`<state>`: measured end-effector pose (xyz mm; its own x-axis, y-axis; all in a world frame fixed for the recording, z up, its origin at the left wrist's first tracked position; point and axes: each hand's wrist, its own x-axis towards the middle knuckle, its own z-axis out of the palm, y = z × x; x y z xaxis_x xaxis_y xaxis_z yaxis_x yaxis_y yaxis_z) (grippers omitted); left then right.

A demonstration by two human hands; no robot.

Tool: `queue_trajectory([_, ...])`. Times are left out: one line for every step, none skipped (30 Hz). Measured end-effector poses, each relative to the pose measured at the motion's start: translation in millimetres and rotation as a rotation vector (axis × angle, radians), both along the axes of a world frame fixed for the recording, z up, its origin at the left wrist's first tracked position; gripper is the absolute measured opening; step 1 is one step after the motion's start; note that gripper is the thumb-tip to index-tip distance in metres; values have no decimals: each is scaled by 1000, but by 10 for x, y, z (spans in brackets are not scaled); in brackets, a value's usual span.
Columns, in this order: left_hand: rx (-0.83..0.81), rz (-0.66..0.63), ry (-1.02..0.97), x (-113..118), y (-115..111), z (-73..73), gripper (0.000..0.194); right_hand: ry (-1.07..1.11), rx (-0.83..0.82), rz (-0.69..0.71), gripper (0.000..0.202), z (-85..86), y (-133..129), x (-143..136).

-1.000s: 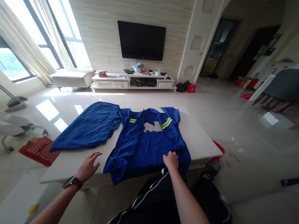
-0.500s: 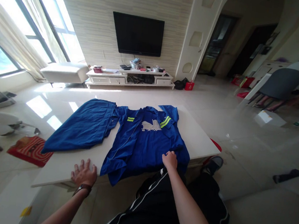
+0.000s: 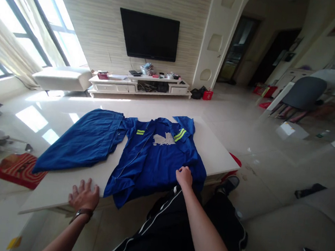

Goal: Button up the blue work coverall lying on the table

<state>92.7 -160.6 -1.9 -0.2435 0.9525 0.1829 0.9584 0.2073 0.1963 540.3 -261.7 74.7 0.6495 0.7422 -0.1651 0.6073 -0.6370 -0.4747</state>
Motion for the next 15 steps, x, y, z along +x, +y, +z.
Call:
queue_trajectory([-9,-1,5,-9,7,-9,61,4,4,-4,21,0,-4,3])
queue_trajectory([-16,-2,11,-16,13,-17,61,7,8,-7,21,0,-6,5])
queue_trajectory([-20,-4,17,-22,19,-25,62,9,12,-8,21,-1,-7,4])
queue_trajectory([-20,-4,23,-27,23,-33,62,11,15,-8,20,0,-7,2])
queue_trajectory([-16,-6,27,-31,25,-41,62,12,18,-6,20,1,-6,-1])
queue_trajectory([-10,-8,31,-34,27,-49,62,13,21,-2,20,3,-5,-5])
queue_trajectory([-5,-9,33,-38,28,-55,62,13,24,2,19,6,-5,-9])
queue_trajectory([-2,-10,32,-41,28,-61,63,14,26,6,19,11,-7,-13])
queue_trajectory([-2,-10,30,-44,28,-65,63,15,28,10,19,17,-9,-17])
queue_trajectory([-3,-11,27,-48,28,-68,63,16,29,11,19,23,-13,-19])
queue_trajectory([-4,-12,23,-50,28,-69,63,17,29,13,19,30,-18,-22])
queue_trajectory([-5,-14,19,-52,28,-68,63,19,28,14,19,37,-23,-23])
queue_trajectory([-6,-15,16,-52,28,-64,63,21,28,14,19,42,-27,-25])
queue_trajectory([-5,-17,14,-51,27,-59,63,22,27,14,19,47,-32,-26])
queue_trajectory([-4,-18,13,-49,26,-53,63,24,27,13,19,50,-35,-27])
